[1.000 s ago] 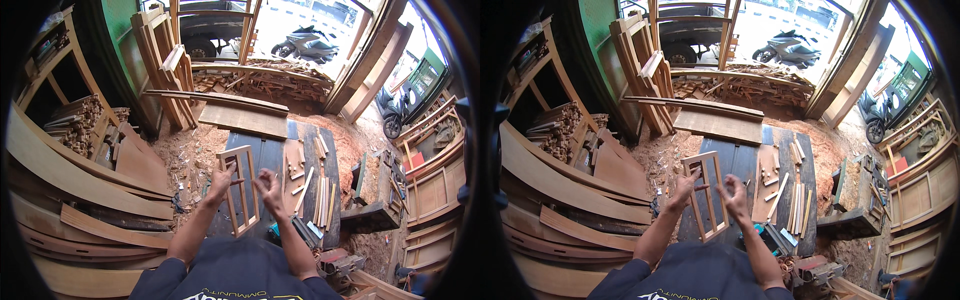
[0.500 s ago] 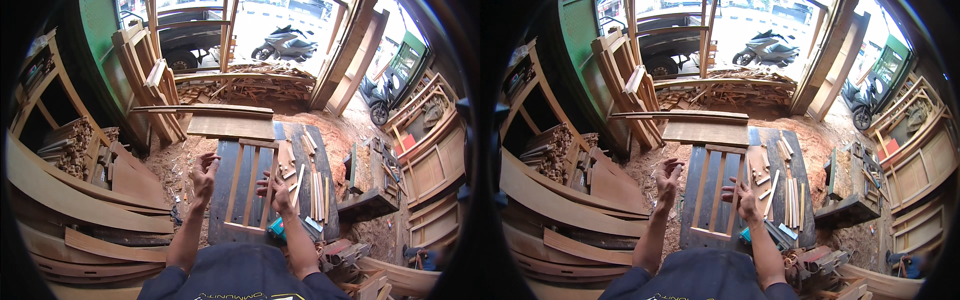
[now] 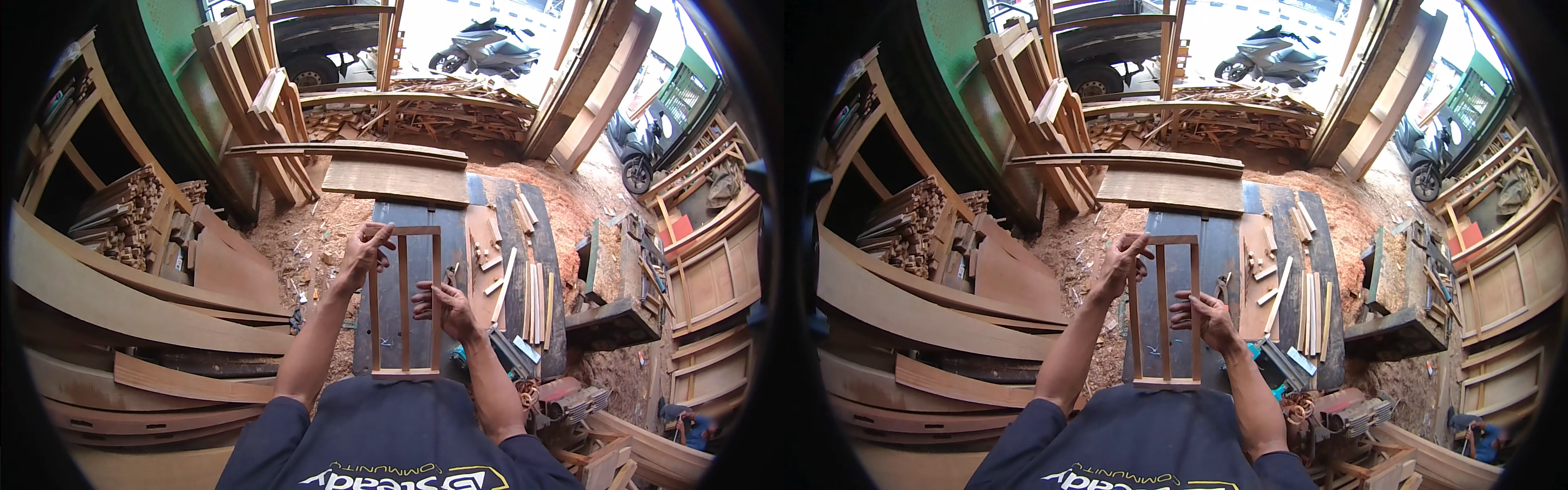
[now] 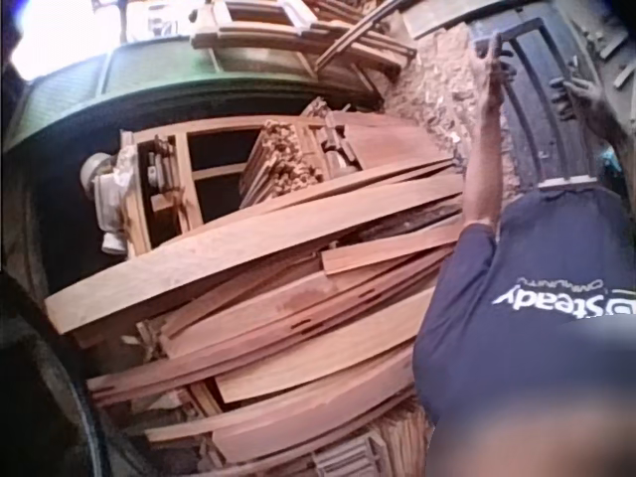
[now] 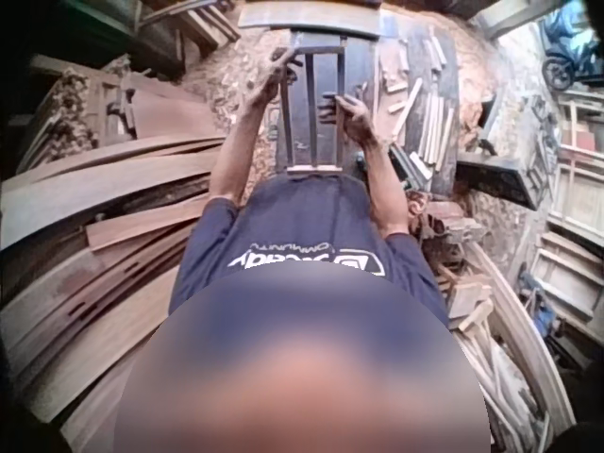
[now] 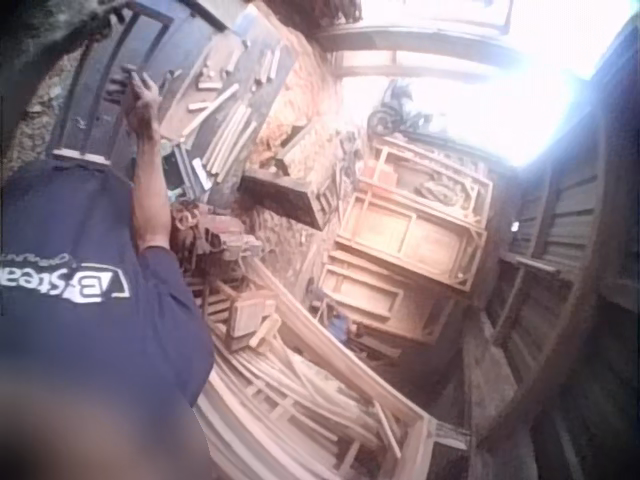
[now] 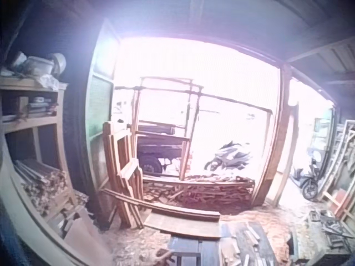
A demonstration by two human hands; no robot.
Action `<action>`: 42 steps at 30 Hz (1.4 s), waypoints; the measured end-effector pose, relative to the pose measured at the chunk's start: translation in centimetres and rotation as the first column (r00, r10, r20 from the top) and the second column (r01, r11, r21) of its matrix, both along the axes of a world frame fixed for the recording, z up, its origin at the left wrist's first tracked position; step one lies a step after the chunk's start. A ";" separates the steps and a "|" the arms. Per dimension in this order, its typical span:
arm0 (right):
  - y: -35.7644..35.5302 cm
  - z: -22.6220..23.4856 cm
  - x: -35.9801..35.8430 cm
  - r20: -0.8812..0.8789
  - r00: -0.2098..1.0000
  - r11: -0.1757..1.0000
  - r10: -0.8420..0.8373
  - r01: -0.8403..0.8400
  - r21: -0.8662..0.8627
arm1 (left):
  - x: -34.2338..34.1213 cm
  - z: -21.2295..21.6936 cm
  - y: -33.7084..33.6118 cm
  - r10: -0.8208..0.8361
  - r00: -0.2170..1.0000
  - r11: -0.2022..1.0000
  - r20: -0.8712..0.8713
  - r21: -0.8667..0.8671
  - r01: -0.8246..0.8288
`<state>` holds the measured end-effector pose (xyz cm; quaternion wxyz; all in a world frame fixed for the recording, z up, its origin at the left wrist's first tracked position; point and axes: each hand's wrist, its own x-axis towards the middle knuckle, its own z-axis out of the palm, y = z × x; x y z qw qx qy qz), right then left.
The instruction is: The person assembles small wooden frames by aligning thin wooden slats and fastening them with a pneumatic nail gun. They repeatedly pick up pieces, position them into rectangular frames, and drive nails to secure the joints. Completed frames are stacked on a nearby pile.
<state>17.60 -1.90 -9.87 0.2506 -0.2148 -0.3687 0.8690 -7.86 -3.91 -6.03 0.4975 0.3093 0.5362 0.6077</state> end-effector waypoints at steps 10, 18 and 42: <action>9.2 4.3 -3.0 -0.183 0.930 0.945 0.317 -0.295 0.141 | 1.7 -0.1 1.9 -0.201 0.947 0.980 0.251 0.045 0.196; 10.6 4.6 -3.6 -0.277 0.893 0.928 0.355 -0.371 -0.006 | 1.0 0.1 2.6 -0.260 0.961 0.963 0.096 -0.053 0.266; 10.5 2.5 -3.1 -0.034 0.992 0.985 0.122 -0.125 -0.117 | 2.1 -0.8 4.0 -0.321 0.946 0.941 0.037 -0.103 0.323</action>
